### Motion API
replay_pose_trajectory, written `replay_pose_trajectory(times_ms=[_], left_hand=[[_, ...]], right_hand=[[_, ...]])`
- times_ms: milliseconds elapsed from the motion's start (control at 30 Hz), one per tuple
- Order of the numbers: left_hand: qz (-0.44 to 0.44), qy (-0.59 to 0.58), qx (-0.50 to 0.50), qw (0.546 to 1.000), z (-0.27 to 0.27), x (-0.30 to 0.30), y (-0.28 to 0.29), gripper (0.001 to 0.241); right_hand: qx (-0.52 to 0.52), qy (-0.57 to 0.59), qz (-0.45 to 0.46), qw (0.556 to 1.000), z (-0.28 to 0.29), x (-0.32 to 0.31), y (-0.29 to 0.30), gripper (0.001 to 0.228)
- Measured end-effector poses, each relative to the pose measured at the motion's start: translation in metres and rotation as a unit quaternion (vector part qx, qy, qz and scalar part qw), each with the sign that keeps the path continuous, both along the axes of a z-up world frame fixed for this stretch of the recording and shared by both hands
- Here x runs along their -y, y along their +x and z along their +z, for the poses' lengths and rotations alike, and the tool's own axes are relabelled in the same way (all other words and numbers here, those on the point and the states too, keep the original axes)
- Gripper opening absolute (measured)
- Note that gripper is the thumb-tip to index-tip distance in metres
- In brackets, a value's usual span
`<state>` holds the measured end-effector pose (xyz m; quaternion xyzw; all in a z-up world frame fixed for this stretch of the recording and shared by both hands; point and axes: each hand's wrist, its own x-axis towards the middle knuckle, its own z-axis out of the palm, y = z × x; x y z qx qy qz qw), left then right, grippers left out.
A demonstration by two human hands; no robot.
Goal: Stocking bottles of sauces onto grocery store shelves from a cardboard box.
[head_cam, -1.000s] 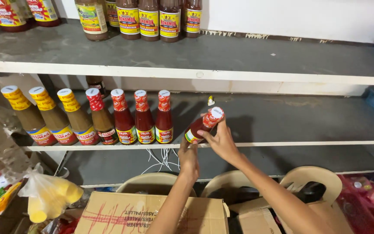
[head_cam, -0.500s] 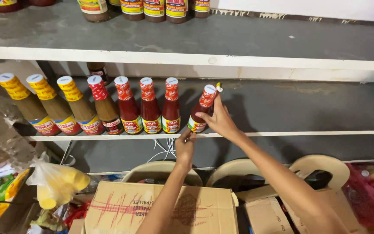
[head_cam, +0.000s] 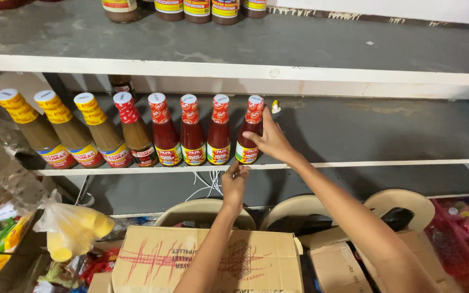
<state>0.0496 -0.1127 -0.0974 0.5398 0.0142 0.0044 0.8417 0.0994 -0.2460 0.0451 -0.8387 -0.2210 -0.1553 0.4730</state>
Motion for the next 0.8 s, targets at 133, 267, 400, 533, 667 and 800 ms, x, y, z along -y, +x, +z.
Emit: replay_pose_trajectory(times_ms=[133,267,400,533,667,800], left_hand=[[0.005,-0.002,-0.011,1.000,0.005,-0.004,-0.002,0.040],[0.003,-0.004,-0.017,1.000,0.004,-0.005,-0.001,0.043],[0.008,-0.005,0.008,1.000,0.008,-0.008,-0.005,0.040],[0.014,0.016,0.012,1.000,0.008,-0.010,-0.010,0.038],[0.004,0.004,0.007,1.000,-0.003,-0.017,-0.013,0.033],[-0.040,-0.022,-0.018,0.999,0.027,-0.045,-0.023,0.031]], right_hand=[[0.009,0.010,0.020,1.000,-0.003,0.000,0.003,0.079],[-0.003,0.007,0.008,1.000,0.000,-0.009,-0.001,0.082],[0.001,-0.017,-0.040,0.999,0.011,-0.022,-0.008,0.076],[0.007,-0.054,-0.083,0.995,0.010,-0.024,-0.013,0.068],[0.025,-0.040,-0.047,0.998,-0.010,-0.017,-0.012,0.067],[-0.014,-0.187,-0.090,0.978,0.012,-0.021,-0.047,0.085]])
